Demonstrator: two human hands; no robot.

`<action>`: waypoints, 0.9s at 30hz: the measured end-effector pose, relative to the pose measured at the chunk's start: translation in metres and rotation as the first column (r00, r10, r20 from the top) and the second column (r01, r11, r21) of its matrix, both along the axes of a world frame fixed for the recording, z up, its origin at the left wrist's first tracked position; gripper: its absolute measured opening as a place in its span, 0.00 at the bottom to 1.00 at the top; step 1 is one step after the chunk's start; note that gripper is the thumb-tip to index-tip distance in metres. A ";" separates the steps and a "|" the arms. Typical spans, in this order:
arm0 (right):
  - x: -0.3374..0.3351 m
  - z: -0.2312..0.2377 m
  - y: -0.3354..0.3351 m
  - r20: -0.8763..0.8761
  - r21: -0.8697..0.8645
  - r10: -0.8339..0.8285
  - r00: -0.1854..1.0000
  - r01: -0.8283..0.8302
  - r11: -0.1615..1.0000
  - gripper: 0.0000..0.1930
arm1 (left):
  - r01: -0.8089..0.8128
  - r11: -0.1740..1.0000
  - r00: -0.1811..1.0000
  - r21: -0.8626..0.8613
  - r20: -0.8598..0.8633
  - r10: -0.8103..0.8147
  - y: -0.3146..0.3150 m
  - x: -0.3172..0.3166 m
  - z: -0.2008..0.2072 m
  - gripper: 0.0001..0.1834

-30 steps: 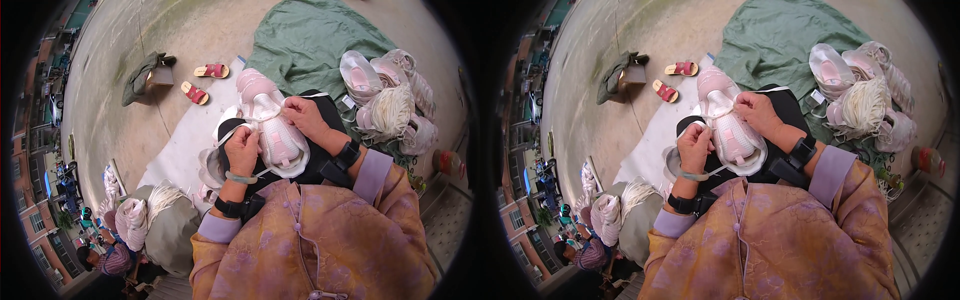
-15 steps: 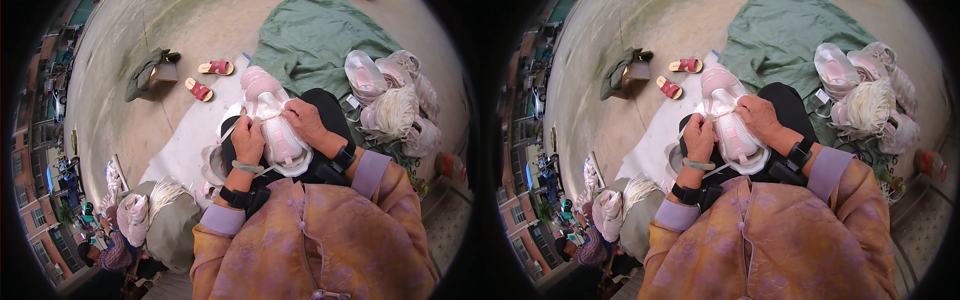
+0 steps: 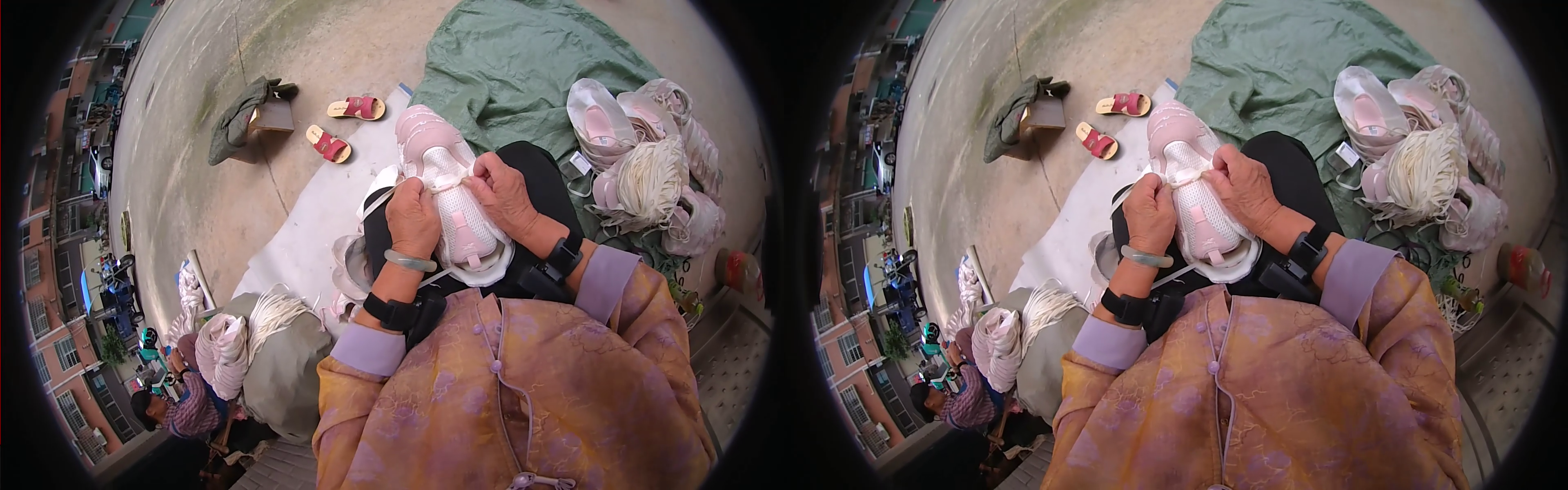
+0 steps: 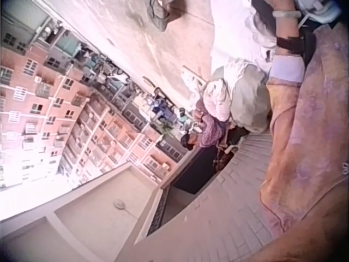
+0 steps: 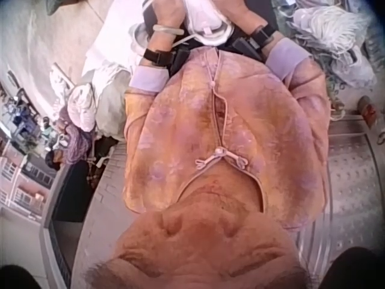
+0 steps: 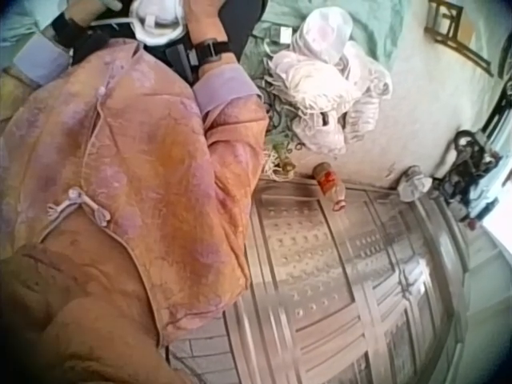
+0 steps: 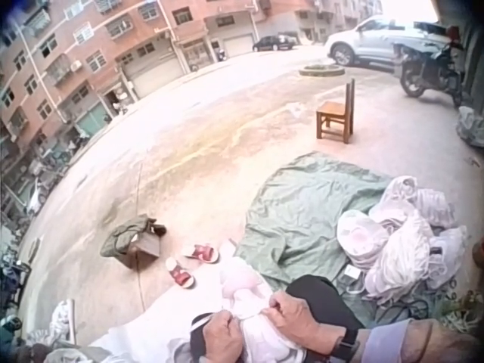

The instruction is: The person is lacing a pink shoe while sitting in an outdoor area.

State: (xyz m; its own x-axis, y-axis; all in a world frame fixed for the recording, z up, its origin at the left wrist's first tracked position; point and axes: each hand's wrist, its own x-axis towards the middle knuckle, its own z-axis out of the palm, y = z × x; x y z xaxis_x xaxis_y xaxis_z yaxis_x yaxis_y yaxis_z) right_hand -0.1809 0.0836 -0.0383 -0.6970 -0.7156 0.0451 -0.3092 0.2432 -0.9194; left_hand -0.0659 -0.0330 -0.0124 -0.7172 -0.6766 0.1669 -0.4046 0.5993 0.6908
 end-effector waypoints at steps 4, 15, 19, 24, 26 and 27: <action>0.003 0.004 0.001 0.040 -0.048 -0.033 0.999 0.035 0.998 0.11 | 0.019 0.999 0.998 -0.045 0.055 -0.017 -0.001 -0.002 0.002 0.06; -0.004 0.018 0.017 -0.288 0.081 0.174 0.942 -0.157 0.984 0.19 | 0.097 0.993 0.994 -0.062 0.063 -0.093 0.008 0.020 0.010 0.21; -0.011 0.015 0.015 -0.392 0.037 0.210 0.896 -0.213 0.976 0.17 | 0.156 0.985 0.980 -0.075 0.135 -0.145 0.008 0.022 0.015 0.25; -0.008 0.024 0.007 -0.491 0.300 0.376 0.786 -0.253 0.920 0.10 | 0.243 0.943 0.901 -0.228 0.413 -0.132 0.015 0.014 0.027 0.13; -0.006 0.024 0.004 -0.505 0.347 0.411 0.759 -0.257 0.902 0.07 | 0.210 0.947 0.907 -0.244 0.411 -0.095 0.019 0.010 0.020 0.11; -0.004 0.025 0.004 -0.516 0.331 0.394 0.761 -0.248 0.911 0.07 | 0.179 0.949 0.911 -0.259 0.408 -0.060 0.022 0.009 0.018 0.09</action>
State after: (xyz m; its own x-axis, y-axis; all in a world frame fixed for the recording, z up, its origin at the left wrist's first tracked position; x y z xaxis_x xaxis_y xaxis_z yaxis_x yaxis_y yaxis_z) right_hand -0.1853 0.0872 -0.0137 -0.3259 -0.9320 0.1586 -0.8472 0.2134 -0.4865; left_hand -0.0568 -0.0114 0.0054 -0.8365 -0.5472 0.0286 -0.5180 0.8067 0.2845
